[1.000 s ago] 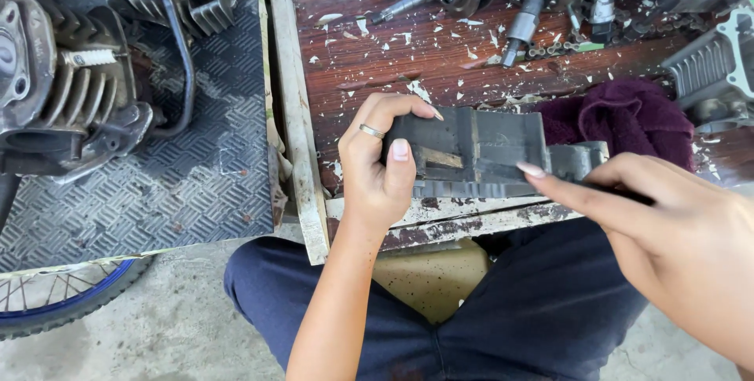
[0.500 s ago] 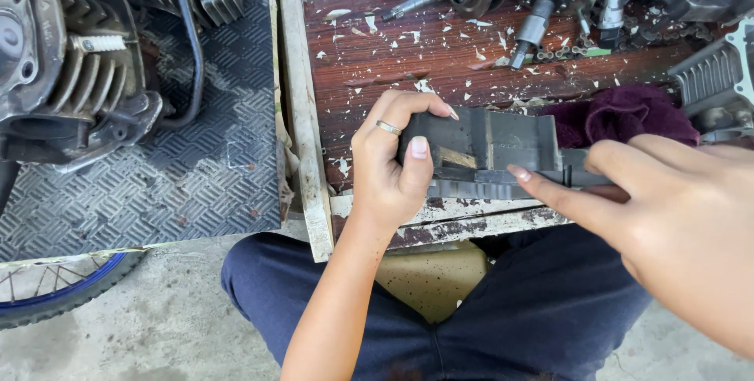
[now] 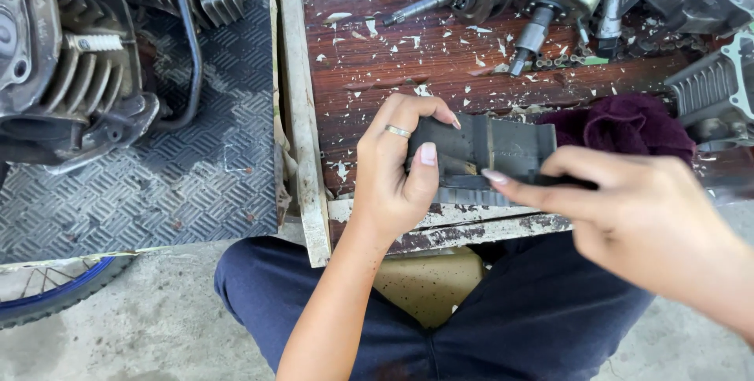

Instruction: The person holds a dark metal part on a wooden workbench and uses a small metal tool to scrape its surface. They repeatedly scrape different areas of the part, turning it over to access different sides, while various engine components and tools are visible in the background.

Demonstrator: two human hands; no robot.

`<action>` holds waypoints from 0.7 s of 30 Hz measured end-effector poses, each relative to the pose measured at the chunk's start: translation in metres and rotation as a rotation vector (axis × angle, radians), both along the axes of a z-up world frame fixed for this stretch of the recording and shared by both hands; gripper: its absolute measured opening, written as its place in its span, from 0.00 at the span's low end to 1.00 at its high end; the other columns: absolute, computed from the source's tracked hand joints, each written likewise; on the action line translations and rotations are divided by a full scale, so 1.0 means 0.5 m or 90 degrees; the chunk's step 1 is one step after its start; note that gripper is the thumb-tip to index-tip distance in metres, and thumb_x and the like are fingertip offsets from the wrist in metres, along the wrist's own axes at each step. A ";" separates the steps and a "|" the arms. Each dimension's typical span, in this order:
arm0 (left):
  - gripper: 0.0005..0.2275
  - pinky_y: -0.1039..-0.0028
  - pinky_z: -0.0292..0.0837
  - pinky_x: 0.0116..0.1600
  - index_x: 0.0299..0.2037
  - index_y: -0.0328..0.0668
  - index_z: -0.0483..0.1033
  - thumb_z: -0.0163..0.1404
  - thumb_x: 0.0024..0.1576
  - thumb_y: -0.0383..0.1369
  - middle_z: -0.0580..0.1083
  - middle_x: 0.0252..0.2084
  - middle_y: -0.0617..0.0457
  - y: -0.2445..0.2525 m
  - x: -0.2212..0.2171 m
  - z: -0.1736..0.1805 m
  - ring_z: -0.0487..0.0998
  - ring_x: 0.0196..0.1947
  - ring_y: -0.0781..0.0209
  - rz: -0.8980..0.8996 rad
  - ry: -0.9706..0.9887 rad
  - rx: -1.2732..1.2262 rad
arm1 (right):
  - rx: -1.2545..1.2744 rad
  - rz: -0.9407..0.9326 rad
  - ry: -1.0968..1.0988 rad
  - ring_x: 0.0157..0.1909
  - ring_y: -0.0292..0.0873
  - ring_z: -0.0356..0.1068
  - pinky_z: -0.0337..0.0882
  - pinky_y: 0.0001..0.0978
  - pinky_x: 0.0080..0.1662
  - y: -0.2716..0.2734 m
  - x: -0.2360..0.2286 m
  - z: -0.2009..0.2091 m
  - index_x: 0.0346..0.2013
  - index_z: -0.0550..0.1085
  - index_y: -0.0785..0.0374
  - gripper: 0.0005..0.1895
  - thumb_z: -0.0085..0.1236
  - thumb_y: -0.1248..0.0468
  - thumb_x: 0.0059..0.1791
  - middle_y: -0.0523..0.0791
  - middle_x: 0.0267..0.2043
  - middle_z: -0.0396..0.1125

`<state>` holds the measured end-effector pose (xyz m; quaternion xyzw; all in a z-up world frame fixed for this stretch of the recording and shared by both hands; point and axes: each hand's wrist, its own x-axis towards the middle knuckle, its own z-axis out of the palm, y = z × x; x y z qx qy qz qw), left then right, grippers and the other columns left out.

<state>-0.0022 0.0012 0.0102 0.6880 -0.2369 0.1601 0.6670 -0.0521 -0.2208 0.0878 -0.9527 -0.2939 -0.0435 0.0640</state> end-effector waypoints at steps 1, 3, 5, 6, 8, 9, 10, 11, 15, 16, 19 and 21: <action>0.17 0.69 0.68 0.45 0.44 0.36 0.71 0.36 0.61 0.42 0.72 0.41 0.47 -0.001 -0.001 0.001 0.70 0.36 0.57 -0.001 -0.001 0.002 | 0.002 -0.001 -0.001 0.15 0.38 0.64 0.65 0.34 0.20 0.004 -0.008 0.002 0.46 0.83 0.45 0.35 0.54 0.79 0.31 0.35 0.32 0.70; 0.19 0.70 0.67 0.44 0.43 0.36 0.71 0.34 0.63 0.45 0.72 0.41 0.48 0.003 -0.001 0.003 0.69 0.35 0.58 0.004 0.004 -0.002 | -0.079 -0.029 -0.043 0.20 0.43 0.68 0.68 0.37 0.23 0.015 -0.017 0.004 0.50 0.81 0.40 0.37 0.54 0.76 0.32 0.36 0.36 0.69; 0.18 0.70 0.68 0.46 0.44 0.36 0.71 0.36 0.62 0.44 0.72 0.42 0.48 0.008 0.001 -0.002 0.70 0.37 0.57 0.002 0.006 -0.005 | -0.046 -0.051 0.005 0.16 0.44 0.66 0.68 0.39 0.21 0.012 -0.008 0.004 0.49 0.81 0.37 0.38 0.53 0.77 0.32 0.34 0.35 0.70; 0.17 0.69 0.69 0.49 0.45 0.36 0.70 0.37 0.61 0.43 0.73 0.42 0.48 0.005 0.006 -0.005 0.72 0.39 0.56 -0.011 -0.002 -0.018 | -0.022 -0.085 0.043 0.12 0.45 0.65 0.67 0.40 0.20 0.008 -0.005 0.006 0.49 0.82 0.34 0.40 0.52 0.78 0.33 0.32 0.33 0.71; 0.17 0.70 0.68 0.47 0.45 0.37 0.71 0.37 0.62 0.43 0.73 0.42 0.48 0.005 0.000 -0.007 0.71 0.37 0.57 -0.013 0.002 -0.015 | -0.051 -0.104 0.038 0.11 0.44 0.65 0.68 0.38 0.19 -0.007 -0.025 0.008 0.48 0.82 0.32 0.39 0.52 0.79 0.34 0.32 0.33 0.71; 0.17 0.70 0.68 0.45 0.45 0.38 0.71 0.36 0.62 0.44 0.73 0.42 0.49 0.005 0.002 -0.006 0.70 0.35 0.58 -0.010 0.002 -0.010 | -0.078 -0.119 0.028 0.10 0.43 0.65 0.69 0.35 0.18 -0.015 -0.029 0.009 0.48 0.82 0.30 0.39 0.52 0.79 0.36 0.32 0.33 0.71; 0.17 0.70 0.68 0.45 0.45 0.38 0.71 0.36 0.62 0.44 0.73 0.42 0.49 0.003 0.005 -0.005 0.70 0.35 0.58 -0.012 0.005 -0.012 | -0.080 -0.121 0.031 0.10 0.43 0.65 0.69 0.35 0.18 -0.016 -0.028 0.012 0.48 0.82 0.30 0.39 0.52 0.79 0.36 0.32 0.33 0.71; 0.18 0.70 0.68 0.46 0.45 0.37 0.70 0.35 0.63 0.44 0.72 0.42 0.48 0.001 0.008 -0.004 0.70 0.36 0.57 -0.010 -0.008 -0.006 | -0.065 -0.116 0.025 0.10 0.43 0.63 0.66 0.36 0.18 -0.017 -0.026 0.015 0.47 0.83 0.33 0.38 0.52 0.79 0.35 0.33 0.32 0.71; 0.18 0.70 0.68 0.45 0.45 0.38 0.70 0.35 0.62 0.45 0.70 0.41 0.48 0.003 -0.003 0.003 0.69 0.36 0.57 -0.009 0.013 0.013 | -0.035 -0.089 0.013 0.12 0.39 0.64 0.66 0.35 0.19 0.013 -0.024 0.013 0.52 0.81 0.36 0.41 0.52 0.79 0.33 0.32 0.32 0.70; 0.18 0.70 0.68 0.45 0.45 0.38 0.70 0.35 0.62 0.45 0.70 0.41 0.48 0.004 -0.001 0.003 0.69 0.36 0.57 -0.009 0.013 0.015 | -0.033 -0.089 0.013 0.12 0.39 0.64 0.66 0.35 0.19 0.016 -0.022 0.013 0.52 0.81 0.36 0.41 0.52 0.79 0.33 0.32 0.32 0.70; 0.19 0.70 0.68 0.45 0.45 0.38 0.69 0.34 0.63 0.47 0.71 0.41 0.49 0.007 0.001 -0.002 0.69 0.36 0.58 -0.007 0.008 0.008 | -0.042 -0.035 -0.018 0.16 0.43 0.66 0.67 0.37 0.21 0.019 -0.022 0.013 0.52 0.81 0.39 0.37 0.54 0.77 0.34 0.35 0.33 0.69; 0.18 0.70 0.68 0.46 0.45 0.38 0.69 0.35 0.63 0.46 0.72 0.42 0.49 0.006 0.003 -0.006 0.70 0.36 0.58 -0.015 0.004 0.002 | -0.069 -0.106 0.049 0.12 0.41 0.69 0.70 0.36 0.19 0.004 -0.024 0.013 0.49 0.81 0.30 0.39 0.52 0.78 0.35 0.31 0.32 0.71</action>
